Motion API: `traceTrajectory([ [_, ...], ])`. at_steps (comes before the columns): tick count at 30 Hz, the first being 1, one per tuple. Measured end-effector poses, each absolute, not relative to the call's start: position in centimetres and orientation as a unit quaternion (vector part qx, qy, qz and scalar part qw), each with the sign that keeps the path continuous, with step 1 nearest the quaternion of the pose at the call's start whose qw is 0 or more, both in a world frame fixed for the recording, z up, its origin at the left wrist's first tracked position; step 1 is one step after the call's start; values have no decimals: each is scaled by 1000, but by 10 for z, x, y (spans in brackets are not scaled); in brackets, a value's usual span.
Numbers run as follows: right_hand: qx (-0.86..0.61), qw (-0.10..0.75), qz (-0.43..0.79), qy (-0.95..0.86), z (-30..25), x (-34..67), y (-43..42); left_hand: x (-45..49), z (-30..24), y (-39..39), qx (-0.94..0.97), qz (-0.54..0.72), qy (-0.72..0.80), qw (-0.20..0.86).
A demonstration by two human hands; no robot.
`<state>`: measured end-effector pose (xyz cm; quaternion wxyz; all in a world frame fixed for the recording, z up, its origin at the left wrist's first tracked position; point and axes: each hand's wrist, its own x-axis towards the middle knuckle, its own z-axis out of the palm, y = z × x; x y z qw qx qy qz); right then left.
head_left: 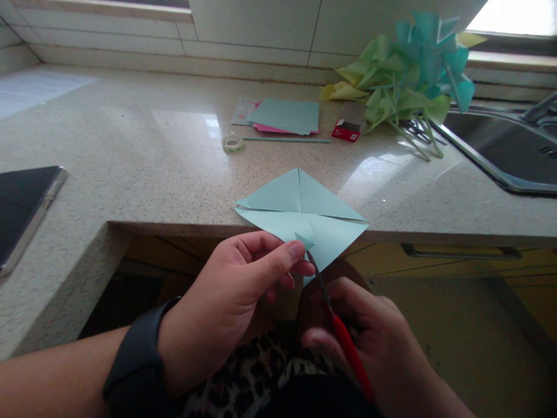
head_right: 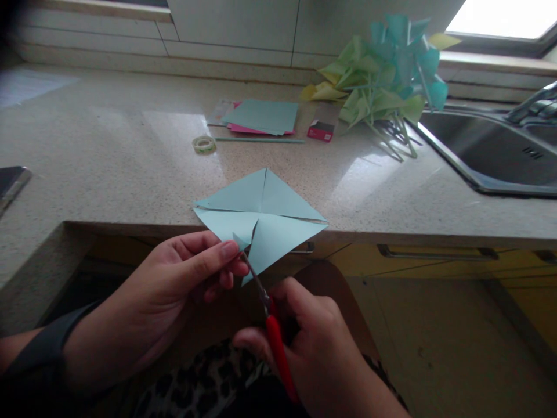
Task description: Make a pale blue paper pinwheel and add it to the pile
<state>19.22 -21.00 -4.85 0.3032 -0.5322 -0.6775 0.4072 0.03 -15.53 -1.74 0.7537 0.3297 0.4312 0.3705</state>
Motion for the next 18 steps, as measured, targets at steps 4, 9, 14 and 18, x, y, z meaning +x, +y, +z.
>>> traceTrajectory([
  [4,-532,310,401,-679,-48,191,-210,0,-18,-157,323,373,434,754],
  [9,-532,315,398,-678,-49,190,-210,1,-18,-156,316,380,435,753],
  [14,-534,324,395,-673,-48,188,-210,2,-18,-156,311,382,437,752],
  [18,-538,327,404,-663,-48,188,-210,1,-18,-157,316,382,440,749],
])
